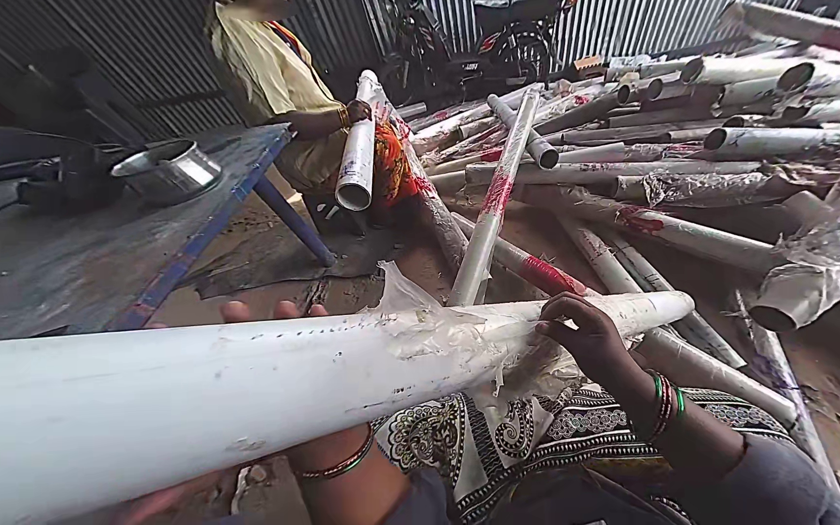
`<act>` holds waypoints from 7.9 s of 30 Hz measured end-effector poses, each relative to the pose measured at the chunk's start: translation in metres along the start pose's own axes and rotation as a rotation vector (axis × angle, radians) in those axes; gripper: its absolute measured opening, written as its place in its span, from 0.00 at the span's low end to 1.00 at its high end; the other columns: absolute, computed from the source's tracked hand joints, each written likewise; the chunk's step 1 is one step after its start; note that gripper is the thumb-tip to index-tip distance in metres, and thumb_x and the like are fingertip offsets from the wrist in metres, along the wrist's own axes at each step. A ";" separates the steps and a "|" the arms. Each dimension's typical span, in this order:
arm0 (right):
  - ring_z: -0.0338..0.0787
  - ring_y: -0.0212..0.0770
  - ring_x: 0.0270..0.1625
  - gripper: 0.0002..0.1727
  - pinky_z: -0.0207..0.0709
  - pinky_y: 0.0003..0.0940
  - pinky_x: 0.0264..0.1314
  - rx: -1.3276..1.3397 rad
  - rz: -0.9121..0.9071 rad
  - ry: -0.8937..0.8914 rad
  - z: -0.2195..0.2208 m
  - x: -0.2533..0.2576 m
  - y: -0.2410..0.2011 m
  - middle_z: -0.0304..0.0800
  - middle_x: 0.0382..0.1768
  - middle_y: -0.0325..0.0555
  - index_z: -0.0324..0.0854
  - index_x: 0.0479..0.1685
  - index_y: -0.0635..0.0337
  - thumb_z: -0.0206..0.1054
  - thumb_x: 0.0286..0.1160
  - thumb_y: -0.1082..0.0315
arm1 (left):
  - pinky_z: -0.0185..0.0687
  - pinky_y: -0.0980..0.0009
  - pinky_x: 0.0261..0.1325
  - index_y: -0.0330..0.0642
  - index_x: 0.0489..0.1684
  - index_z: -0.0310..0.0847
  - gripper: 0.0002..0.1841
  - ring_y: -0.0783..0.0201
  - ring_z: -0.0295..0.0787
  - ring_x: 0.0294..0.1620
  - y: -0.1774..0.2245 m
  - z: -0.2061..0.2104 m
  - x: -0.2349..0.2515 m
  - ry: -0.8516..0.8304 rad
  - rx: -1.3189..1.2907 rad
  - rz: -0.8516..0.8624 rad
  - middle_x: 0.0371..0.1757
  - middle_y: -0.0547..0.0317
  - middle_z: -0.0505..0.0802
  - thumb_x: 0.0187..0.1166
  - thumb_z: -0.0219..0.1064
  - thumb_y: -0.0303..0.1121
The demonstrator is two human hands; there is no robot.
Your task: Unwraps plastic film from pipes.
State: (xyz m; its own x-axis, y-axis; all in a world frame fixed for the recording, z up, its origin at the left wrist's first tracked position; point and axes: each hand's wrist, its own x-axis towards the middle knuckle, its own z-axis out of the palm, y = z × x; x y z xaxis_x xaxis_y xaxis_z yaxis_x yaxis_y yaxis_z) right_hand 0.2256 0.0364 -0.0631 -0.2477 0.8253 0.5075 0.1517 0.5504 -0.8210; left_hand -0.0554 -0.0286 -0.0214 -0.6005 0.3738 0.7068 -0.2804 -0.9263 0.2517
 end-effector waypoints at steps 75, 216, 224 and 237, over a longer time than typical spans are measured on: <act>0.87 0.38 0.57 0.11 0.78 0.33 0.59 -0.484 -0.433 0.003 0.006 0.026 -0.015 0.92 0.46 0.41 0.89 0.46 0.50 0.66 0.82 0.56 | 0.79 0.39 0.70 0.29 0.78 0.56 0.48 0.38 0.80 0.73 -0.010 -0.033 0.025 0.271 0.157 0.181 0.69 0.33 0.83 0.80 0.45 0.71; 0.77 0.39 0.15 0.23 0.64 0.31 0.14 -0.667 -0.968 -0.281 0.075 0.092 -0.107 0.73 0.14 0.40 0.74 0.23 0.53 0.47 0.89 0.55 | 0.86 0.47 0.64 0.42 0.60 0.87 0.45 0.45 0.94 0.56 0.034 0.024 0.009 0.012 -0.513 -0.277 0.52 0.46 0.95 0.35 0.88 0.56; 0.85 0.51 0.19 0.25 0.70 0.43 0.16 -0.762 -0.789 -0.402 0.081 0.115 -0.092 0.79 0.16 0.49 0.80 0.25 0.62 0.50 0.88 0.55 | 0.81 0.54 0.72 0.33 0.70 0.78 0.48 0.48 0.88 0.67 0.030 -0.001 -0.003 -0.127 -0.395 -0.291 0.63 0.41 0.90 0.51 0.82 0.59; 0.90 0.63 0.49 0.30 0.76 0.61 0.50 -0.841 -0.067 -0.910 0.081 0.142 -0.055 0.88 0.41 0.63 0.81 0.50 0.69 0.43 0.96 0.49 | 0.70 0.34 0.78 0.40 0.83 0.67 0.52 0.32 0.77 0.76 0.031 -0.046 0.014 -0.360 -0.483 -0.373 0.77 0.35 0.80 0.52 0.82 0.55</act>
State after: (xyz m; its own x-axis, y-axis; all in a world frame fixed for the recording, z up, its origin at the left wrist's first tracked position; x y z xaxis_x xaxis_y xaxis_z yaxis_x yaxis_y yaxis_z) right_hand 0.1044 0.1128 0.0332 -0.8014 0.5898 -0.0995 0.5965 0.7755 -0.2068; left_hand -0.1069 -0.0501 -0.0342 -0.1381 0.5462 0.8262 -0.7702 -0.5837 0.2571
